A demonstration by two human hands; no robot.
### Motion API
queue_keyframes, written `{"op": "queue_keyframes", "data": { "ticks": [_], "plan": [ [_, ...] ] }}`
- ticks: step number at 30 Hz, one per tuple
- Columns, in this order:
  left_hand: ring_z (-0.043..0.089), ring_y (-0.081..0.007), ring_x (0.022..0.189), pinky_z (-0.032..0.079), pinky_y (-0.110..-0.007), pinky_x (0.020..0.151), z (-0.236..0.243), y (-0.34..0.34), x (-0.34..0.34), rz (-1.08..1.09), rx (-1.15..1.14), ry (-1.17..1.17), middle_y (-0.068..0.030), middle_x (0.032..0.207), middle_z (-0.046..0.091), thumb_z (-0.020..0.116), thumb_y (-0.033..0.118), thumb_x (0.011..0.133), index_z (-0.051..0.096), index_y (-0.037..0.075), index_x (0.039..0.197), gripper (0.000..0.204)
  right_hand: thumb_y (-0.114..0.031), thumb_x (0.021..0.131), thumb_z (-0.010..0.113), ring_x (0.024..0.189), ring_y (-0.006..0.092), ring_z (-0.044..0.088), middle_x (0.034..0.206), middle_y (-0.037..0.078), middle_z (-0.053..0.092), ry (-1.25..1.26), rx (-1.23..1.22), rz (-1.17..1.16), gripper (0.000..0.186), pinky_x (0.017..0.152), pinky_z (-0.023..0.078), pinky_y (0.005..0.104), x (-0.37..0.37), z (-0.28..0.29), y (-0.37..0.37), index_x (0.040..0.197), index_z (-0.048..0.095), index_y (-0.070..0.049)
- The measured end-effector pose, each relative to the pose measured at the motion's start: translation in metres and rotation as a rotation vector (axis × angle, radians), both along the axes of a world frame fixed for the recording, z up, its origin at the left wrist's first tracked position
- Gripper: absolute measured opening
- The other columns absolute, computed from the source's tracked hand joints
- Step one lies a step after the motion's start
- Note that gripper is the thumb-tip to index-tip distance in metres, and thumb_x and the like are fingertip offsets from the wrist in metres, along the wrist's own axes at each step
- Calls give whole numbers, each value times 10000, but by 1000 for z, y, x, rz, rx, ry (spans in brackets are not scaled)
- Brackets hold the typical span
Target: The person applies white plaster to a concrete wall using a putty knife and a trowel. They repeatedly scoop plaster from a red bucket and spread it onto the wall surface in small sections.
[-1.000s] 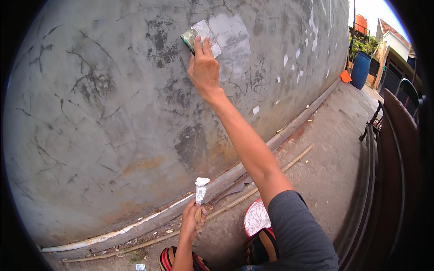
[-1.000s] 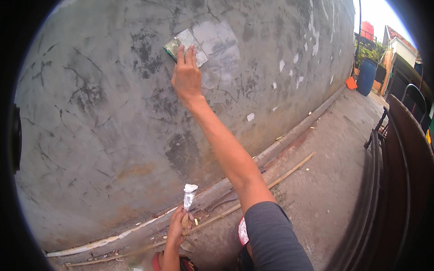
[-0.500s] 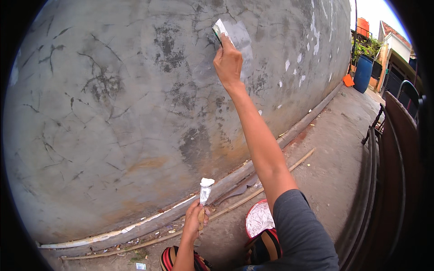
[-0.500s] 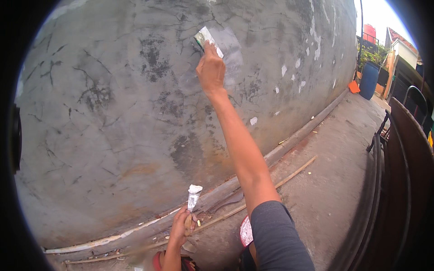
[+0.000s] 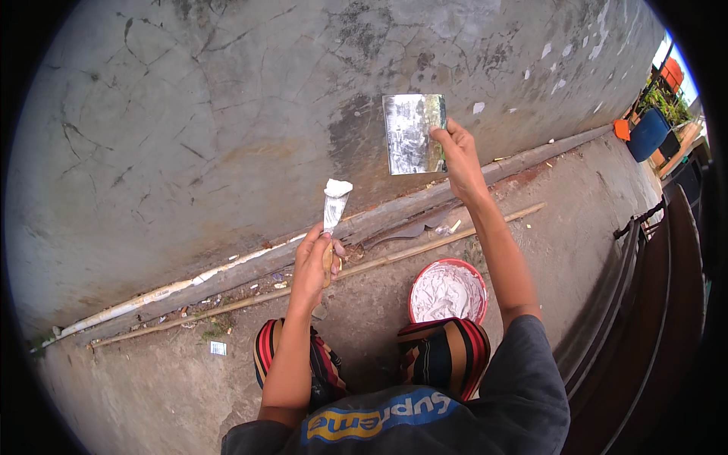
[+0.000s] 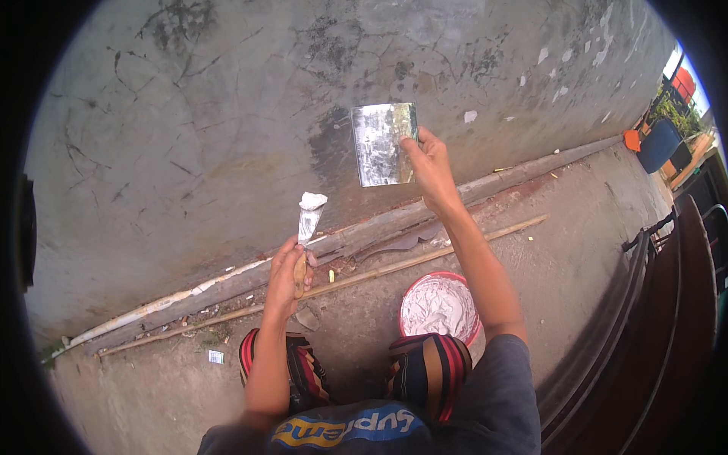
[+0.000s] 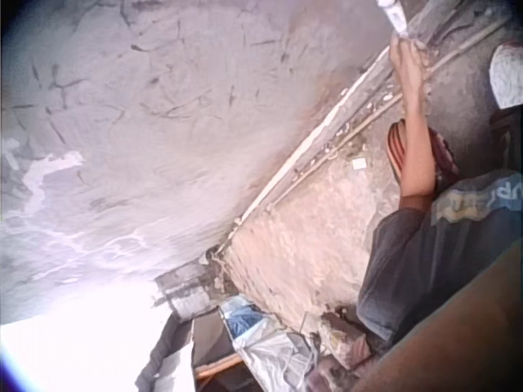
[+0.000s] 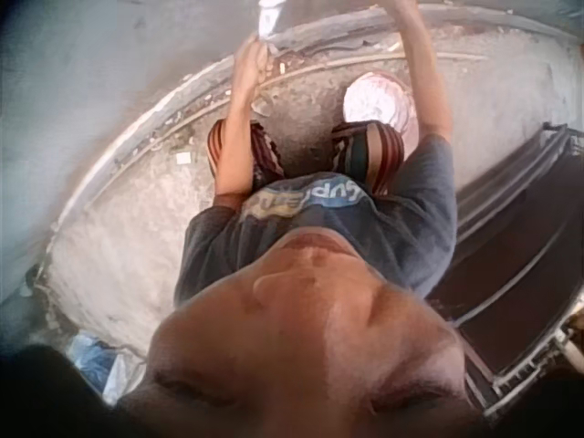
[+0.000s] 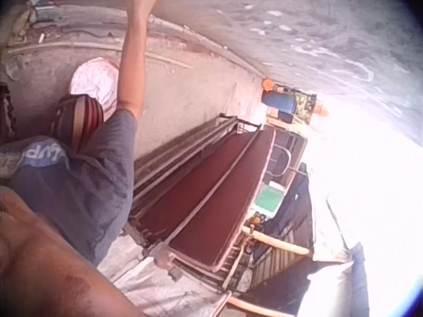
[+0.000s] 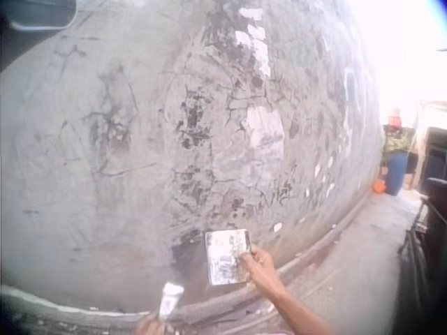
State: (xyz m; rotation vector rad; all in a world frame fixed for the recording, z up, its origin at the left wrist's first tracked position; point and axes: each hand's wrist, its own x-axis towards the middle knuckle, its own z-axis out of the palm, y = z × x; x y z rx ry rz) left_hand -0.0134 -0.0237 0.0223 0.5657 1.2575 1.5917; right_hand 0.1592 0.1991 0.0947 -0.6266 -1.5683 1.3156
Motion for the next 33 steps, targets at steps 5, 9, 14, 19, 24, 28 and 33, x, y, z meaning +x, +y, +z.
{"op": "queue_keyframes", "data": {
  "ticks": [5,9,14,19,24,28,33],
  "plan": [
    [454,-54,515,356,-218,412,2,-10,-12,-93,-46,31,-13,763,558,441,202,1008,497,36,1327,364,-89,934,601,998,136,588,1060,72,672,-3,-113,124,305,936,427,285,-2,-41,-51,1218,550,10],
    [450,-46,520,346,-211,407,7,-10,-18,-127,-135,51,0,771,547,440,194,1002,515,33,1318,363,1,857,607,931,228,658,985,63,698,-406,714,94,242,942,476,392,-4,-36,-53,1084,646,-73],
    [451,-41,524,349,-209,414,-1,-9,-17,-161,-164,106,7,779,546,434,192,998,544,39,1290,348,41,766,617,921,262,655,964,41,695,-549,992,131,276,960,484,439,0,-30,-46,998,673,-96],
    [452,-37,524,352,-205,420,-4,-8,-18,-190,-181,149,8,776,546,441,196,996,576,30,1209,302,81,701,576,931,269,649,987,49,701,-595,1018,164,377,978,468,470,-1,-31,-46,1015,688,-93],
    [447,-38,513,347,-204,418,-4,-7,-16,-192,-166,129,9,769,539,438,196,999,577,33,1176,278,31,730,623,849,252,635,936,33,691,-628,1089,145,288,796,509,370,-1,-31,-49,979,686,-102],
    [444,-36,509,340,-204,409,-1,-9,-17,-188,-163,67,11,760,529,437,197,1002,572,33,1178,276,51,722,612,838,254,635,946,35,694,-608,1082,151,310,753,494,375,-3,-31,-53,986,687,-93],
    [434,-35,505,321,-202,400,-1,-7,-17,-226,-171,99,13,756,521,439,200,1004,571,34,1191,283,26,733,624,812,247,630,912,38,680,-622,1096,145,298,713,492,363,-6,-36,-55,995,683,-102]
  ]
}}
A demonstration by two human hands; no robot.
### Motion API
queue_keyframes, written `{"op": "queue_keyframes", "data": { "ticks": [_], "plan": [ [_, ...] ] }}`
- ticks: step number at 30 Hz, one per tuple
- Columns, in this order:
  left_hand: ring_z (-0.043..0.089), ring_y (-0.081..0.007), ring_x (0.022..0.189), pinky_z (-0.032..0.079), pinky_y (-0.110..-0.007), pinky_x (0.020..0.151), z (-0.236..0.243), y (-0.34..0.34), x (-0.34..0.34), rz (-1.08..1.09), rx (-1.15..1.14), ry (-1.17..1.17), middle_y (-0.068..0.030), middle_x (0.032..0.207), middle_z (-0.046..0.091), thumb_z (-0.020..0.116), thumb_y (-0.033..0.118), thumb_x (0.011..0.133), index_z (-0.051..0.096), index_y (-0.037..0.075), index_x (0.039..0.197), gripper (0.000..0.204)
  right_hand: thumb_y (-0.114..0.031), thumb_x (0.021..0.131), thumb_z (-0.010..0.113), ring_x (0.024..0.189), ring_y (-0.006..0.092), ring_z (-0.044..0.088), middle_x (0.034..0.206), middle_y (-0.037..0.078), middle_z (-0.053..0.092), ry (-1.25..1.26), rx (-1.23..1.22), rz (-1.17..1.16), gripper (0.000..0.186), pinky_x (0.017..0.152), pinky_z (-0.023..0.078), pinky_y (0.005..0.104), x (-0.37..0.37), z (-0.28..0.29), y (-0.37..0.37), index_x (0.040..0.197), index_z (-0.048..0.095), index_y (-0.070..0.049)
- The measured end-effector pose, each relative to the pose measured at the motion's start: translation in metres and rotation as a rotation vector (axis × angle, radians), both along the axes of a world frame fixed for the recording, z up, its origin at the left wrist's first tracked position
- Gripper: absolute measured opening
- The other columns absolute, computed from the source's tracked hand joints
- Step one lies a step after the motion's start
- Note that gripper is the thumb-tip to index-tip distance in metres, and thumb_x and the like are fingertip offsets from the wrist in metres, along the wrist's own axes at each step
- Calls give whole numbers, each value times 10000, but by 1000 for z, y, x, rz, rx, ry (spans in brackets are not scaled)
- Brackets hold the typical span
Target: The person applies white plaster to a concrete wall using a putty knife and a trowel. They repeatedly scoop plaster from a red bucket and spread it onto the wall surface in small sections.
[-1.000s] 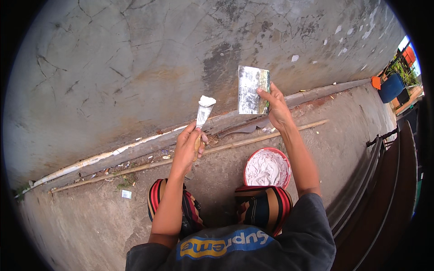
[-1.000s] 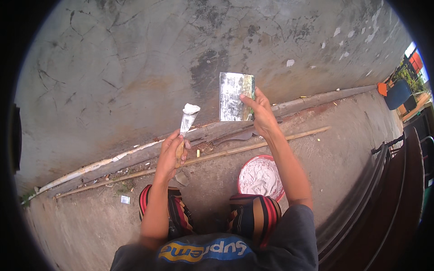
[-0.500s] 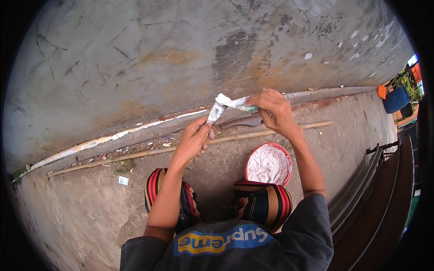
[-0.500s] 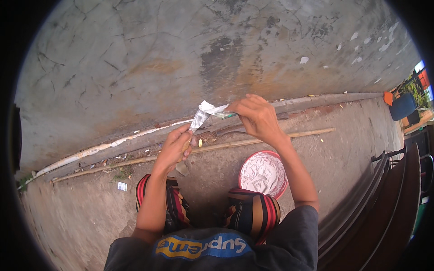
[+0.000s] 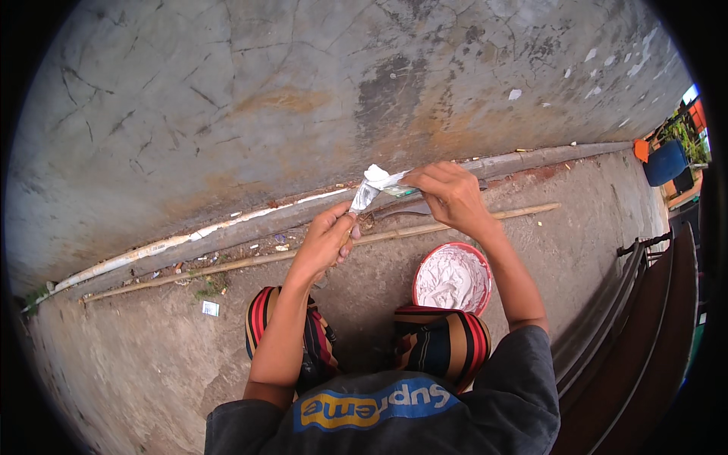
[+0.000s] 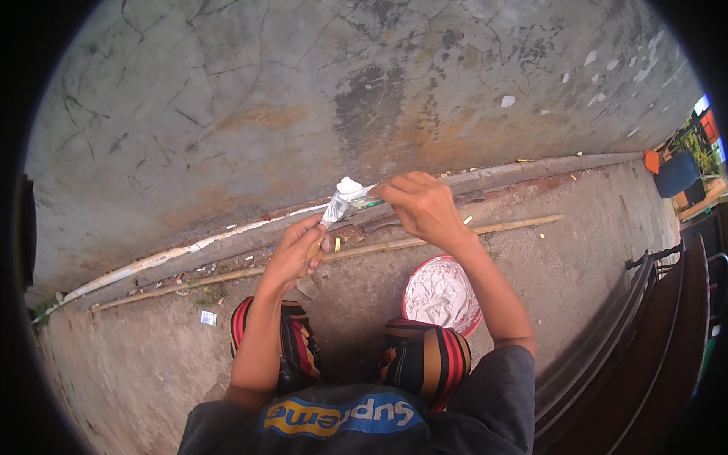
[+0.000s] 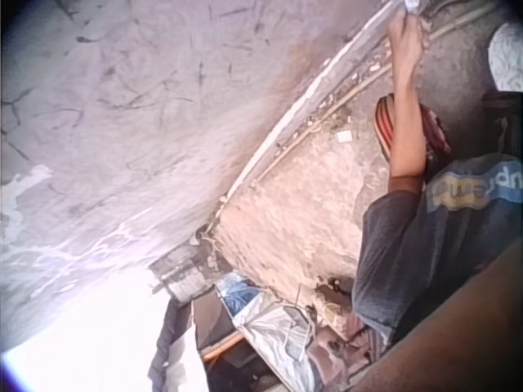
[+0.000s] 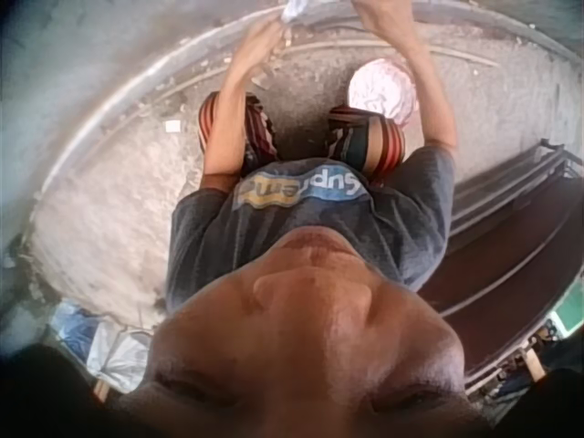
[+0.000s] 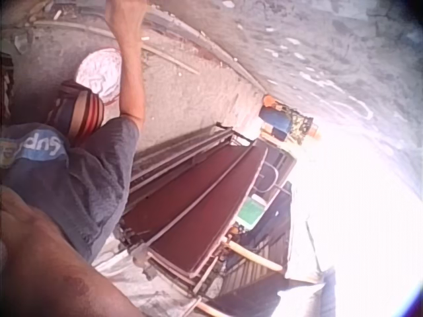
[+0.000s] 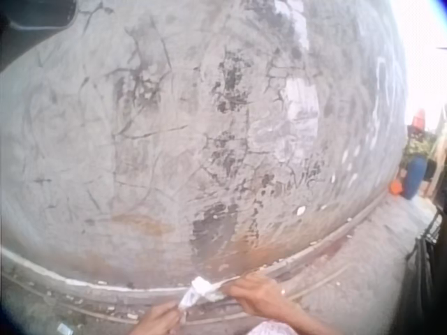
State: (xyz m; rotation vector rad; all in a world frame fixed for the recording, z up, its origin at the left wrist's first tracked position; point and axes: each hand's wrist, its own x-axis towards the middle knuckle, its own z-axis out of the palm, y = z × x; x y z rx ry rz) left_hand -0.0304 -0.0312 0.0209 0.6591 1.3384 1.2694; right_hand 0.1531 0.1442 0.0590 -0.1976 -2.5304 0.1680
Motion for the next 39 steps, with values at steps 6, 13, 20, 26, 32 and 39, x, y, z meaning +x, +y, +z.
{"op": "queue_keyframes", "data": {
  "ticks": [6,13,20,26,32,39],
  "plan": [
    [424,-39,505,317,-203,401,-4,1,1,13,13,-59,12,752,520,439,202,997,559,28,1216,305,-1,761,623,759,271,611,860,66,653,-30,-100,-28,280,675,492,377,-3,-10,1,1016,675,-104],
    [421,-50,499,328,-212,403,-4,7,2,152,-20,-119,-4,747,521,434,190,997,511,17,1284,344,-47,861,637,824,177,649,929,110,690,-145,-543,-69,239,721,504,332,19,-7,-1,1099,648,-30],
    [414,-59,497,338,-208,405,-6,2,-12,311,123,-259,-8,749,519,401,214,990,481,37,1294,360,-146,895,642,1049,154,618,1120,76,665,430,-1468,17,425,920,488,319,64,18,43,1282,548,2],
    [433,-92,509,358,-249,440,-9,4,-24,295,185,-235,-29,760,544,366,195,980,500,41,1260,347,-143,920,616,1078,179,622,1144,76,634,1045,-1585,303,381,956,514,367,69,65,89,1270,518,-31],
    [455,-100,516,374,-250,451,13,19,-29,172,129,-52,-37,742,554,381,181,947,513,26,1223,342,-156,937,613,1013,180,639,1132,72,641,1122,-1644,424,303,901,527,351,12,86,102,1205,546,-33],
    [474,-106,528,384,-249,468,-18,43,-31,88,121,-31,-61,748,598,396,189,937,555,21,1145,311,-173,958,605,892,108,637,1015,37,669,1339,-996,289,193,795,523,291,-27,151,118,1102,598,-44]
  ]
}}
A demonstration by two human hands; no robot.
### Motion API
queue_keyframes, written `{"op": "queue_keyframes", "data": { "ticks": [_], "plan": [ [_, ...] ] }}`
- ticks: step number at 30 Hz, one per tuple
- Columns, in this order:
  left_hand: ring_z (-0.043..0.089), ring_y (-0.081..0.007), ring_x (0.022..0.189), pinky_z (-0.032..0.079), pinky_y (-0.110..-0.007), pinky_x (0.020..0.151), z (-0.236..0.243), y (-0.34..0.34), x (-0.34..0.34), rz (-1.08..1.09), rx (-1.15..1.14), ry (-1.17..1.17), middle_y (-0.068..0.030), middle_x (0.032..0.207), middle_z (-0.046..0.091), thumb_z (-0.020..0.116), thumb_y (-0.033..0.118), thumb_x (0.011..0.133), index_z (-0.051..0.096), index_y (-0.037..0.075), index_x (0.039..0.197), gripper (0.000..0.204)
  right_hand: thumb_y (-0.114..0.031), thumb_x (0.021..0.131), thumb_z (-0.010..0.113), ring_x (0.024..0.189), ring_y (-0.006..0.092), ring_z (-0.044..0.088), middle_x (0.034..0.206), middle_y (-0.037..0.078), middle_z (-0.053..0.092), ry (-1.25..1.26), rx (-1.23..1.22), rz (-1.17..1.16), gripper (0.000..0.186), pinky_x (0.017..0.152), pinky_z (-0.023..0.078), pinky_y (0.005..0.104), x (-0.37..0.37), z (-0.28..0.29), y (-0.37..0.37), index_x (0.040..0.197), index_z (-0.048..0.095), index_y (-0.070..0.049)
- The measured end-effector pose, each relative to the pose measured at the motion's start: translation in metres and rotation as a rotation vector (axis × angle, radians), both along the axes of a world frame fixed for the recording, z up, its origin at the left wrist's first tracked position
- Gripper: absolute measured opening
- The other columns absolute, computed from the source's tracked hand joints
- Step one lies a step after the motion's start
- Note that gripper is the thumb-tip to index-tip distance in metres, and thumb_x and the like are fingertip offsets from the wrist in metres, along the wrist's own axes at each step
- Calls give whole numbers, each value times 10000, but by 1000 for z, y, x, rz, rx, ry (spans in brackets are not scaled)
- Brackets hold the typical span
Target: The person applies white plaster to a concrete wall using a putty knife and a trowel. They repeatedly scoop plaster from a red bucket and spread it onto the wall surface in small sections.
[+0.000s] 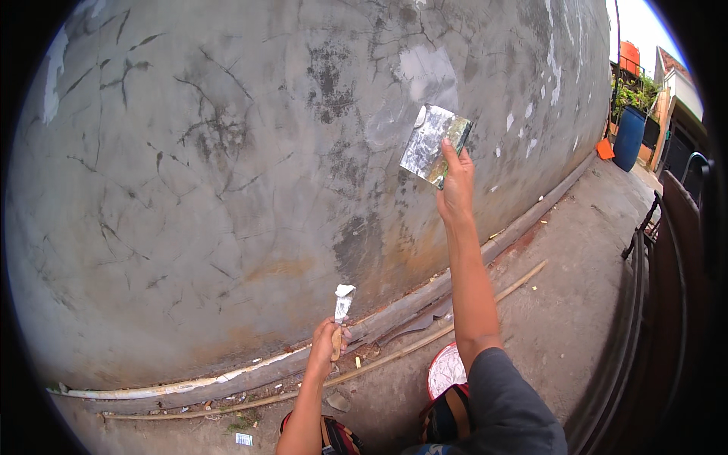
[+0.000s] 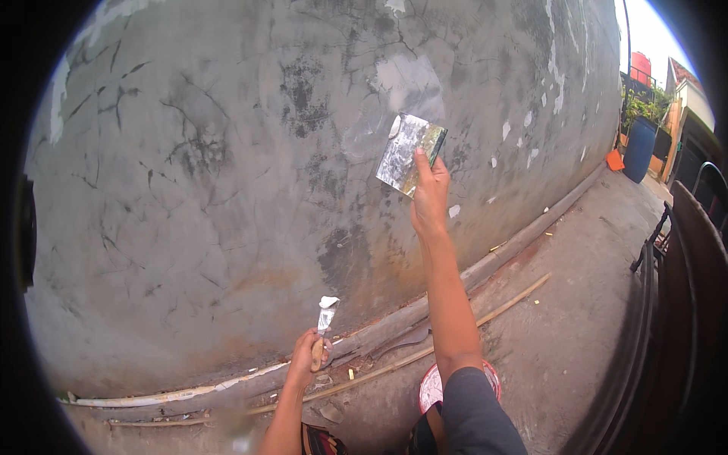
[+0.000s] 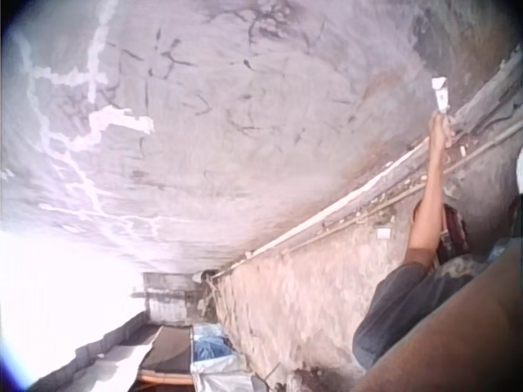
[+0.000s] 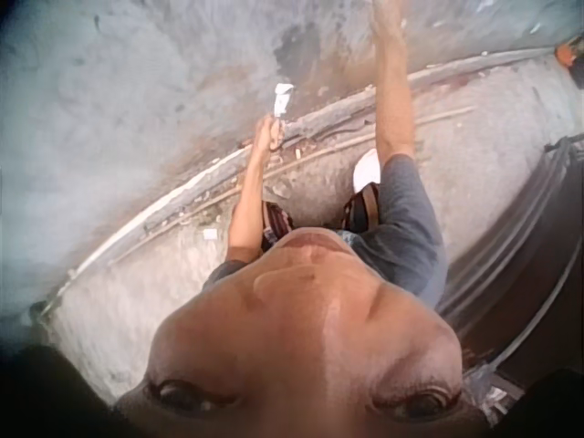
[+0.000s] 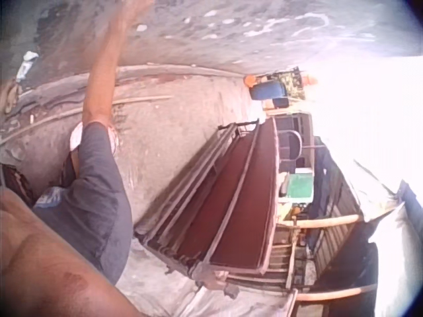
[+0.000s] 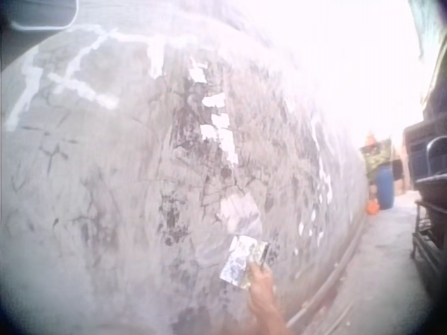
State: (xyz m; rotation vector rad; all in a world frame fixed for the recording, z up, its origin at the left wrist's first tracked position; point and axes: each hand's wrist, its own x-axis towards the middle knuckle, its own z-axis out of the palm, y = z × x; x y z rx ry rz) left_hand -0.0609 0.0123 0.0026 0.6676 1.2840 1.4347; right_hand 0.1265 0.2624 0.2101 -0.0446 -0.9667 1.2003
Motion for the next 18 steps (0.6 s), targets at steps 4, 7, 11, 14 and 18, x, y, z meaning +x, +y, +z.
{"op": "queue_keyframes", "data": {
  "ticks": [4,7,11,14,18],
  "plan": [
    [480,-110,526,403,-249,480,-13,10,-4,-20,-60,-8,-86,765,632,397,225,942,590,21,1095,321,-191,975,590,824,69,590,984,9,658,-40,63,-241,208,738,474,246,-13,38,8,1105,612,-30],
    [485,-114,519,417,-250,483,-16,15,0,-85,-37,-5,-102,781,637,394,223,947,586,11,1102,325,-154,973,547,641,109,493,749,62,628,-307,105,-768,236,629,424,283,-14,74,25,1071,640,39],
    [489,-116,517,411,-250,476,-19,19,5,-134,-57,-5,-111,782,639,391,228,955,581,-4,1108,337,-131,936,572,578,152,455,648,126,576,-349,266,-1050,263,582,410,305,-6,105,64,1129,649,31],
    [490,-114,517,392,-245,464,-19,19,4,-127,-49,-7,-107,774,641,390,245,961,574,-23,1119,362,-125,924,581,561,162,441,651,122,566,-461,353,-1151,290,575,410,308,-3,119,74,1195,661,-60],
    [492,-118,518,395,-248,465,-21,21,4,-132,-47,-1,-116,770,642,384,222,949,569,-26,1116,352,-185,938,598,604,105,439,636,57,502,-464,418,-1217,280,581,405,275,7,127,97,1174,660,-47]
  ]
}}
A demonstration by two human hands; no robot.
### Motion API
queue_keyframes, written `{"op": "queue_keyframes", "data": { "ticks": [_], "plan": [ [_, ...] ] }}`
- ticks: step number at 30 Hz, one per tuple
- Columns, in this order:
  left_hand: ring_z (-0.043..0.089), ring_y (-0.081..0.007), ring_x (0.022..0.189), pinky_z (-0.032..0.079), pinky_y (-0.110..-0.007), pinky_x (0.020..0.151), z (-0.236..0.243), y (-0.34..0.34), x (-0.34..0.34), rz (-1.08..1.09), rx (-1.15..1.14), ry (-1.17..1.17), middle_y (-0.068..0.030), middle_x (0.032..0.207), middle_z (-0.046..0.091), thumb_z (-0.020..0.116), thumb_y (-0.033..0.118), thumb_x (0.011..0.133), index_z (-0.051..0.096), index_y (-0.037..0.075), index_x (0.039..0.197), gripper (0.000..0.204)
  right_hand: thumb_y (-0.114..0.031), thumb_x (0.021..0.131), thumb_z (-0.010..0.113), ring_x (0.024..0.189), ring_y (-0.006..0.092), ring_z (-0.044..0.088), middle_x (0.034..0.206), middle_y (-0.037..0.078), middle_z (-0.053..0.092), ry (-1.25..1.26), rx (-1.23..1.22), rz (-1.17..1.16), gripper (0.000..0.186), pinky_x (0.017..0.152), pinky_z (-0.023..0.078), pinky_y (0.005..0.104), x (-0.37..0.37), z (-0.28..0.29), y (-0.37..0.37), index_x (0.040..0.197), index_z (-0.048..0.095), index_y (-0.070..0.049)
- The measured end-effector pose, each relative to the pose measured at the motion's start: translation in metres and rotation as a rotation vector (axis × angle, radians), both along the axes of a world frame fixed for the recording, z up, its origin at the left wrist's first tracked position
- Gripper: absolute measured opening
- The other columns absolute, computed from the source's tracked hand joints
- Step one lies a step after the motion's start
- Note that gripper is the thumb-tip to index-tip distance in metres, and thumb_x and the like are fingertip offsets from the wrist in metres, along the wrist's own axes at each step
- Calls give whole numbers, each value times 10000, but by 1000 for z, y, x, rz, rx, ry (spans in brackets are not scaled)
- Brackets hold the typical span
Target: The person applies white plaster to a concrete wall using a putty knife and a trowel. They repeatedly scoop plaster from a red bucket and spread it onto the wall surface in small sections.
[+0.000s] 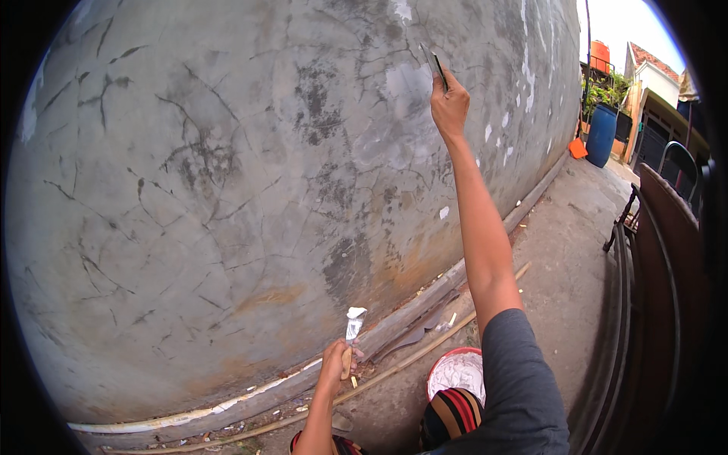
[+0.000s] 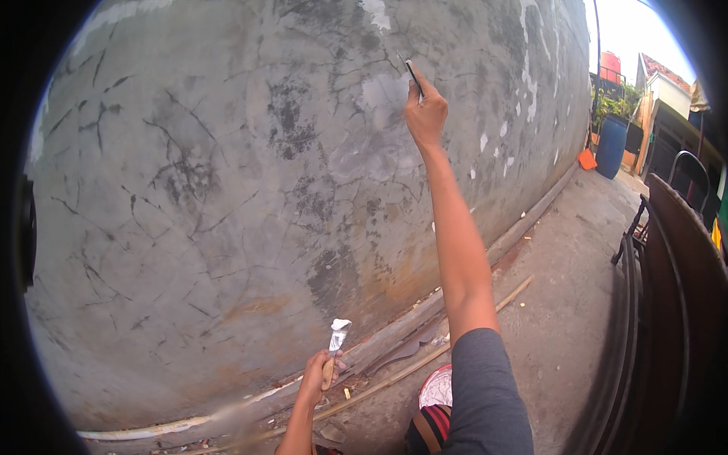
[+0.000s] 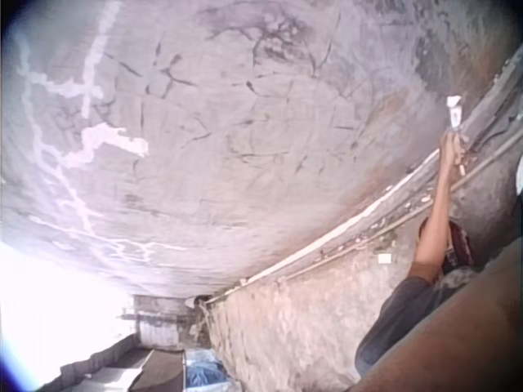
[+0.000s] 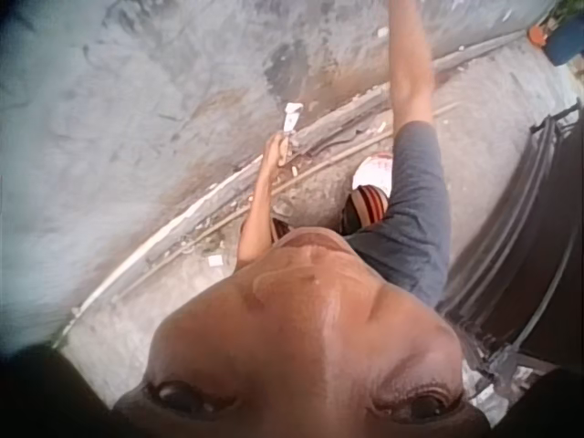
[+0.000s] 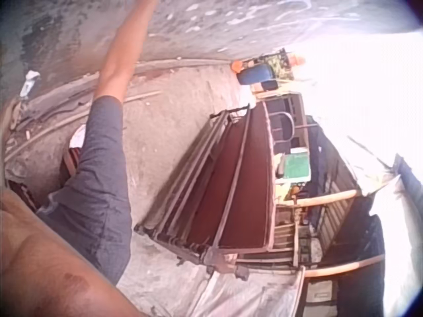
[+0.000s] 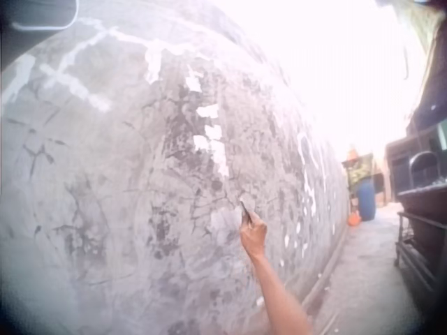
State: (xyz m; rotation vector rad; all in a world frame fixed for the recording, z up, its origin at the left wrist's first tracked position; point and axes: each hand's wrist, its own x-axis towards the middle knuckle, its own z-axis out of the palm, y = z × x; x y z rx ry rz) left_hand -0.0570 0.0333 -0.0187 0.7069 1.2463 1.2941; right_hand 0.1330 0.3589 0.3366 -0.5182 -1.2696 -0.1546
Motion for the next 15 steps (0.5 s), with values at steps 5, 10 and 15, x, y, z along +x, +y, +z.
{"op": "queue_keyframes", "data": {
  "ticks": [5,10,15],
  "plan": [
    [496,-119,523,411,-256,477,-10,4,-1,-12,-12,13,-124,775,647,379,205,948,575,-14,1102,332,-168,937,593,621,117,501,744,123,646,-35,10,64,288,629,441,274,4,1,14,1204,660,-85],
    [499,-115,526,437,-259,498,-6,4,1,-33,-49,34,-118,786,652,366,196,957,593,11,1086,320,-96,891,584,723,239,640,992,140,698,-71,5,-10,375,694,489,316,-2,2,18,1241,656,-209],
    [502,-115,535,417,-253,491,-10,7,7,-27,-42,22,-122,788,655,387,220,953,582,4,1104,329,-48,847,588,719,313,658,991,167,688,-85,195,-181,408,673,502,335,-28,-8,16,1237,649,-149]
  ]
}}
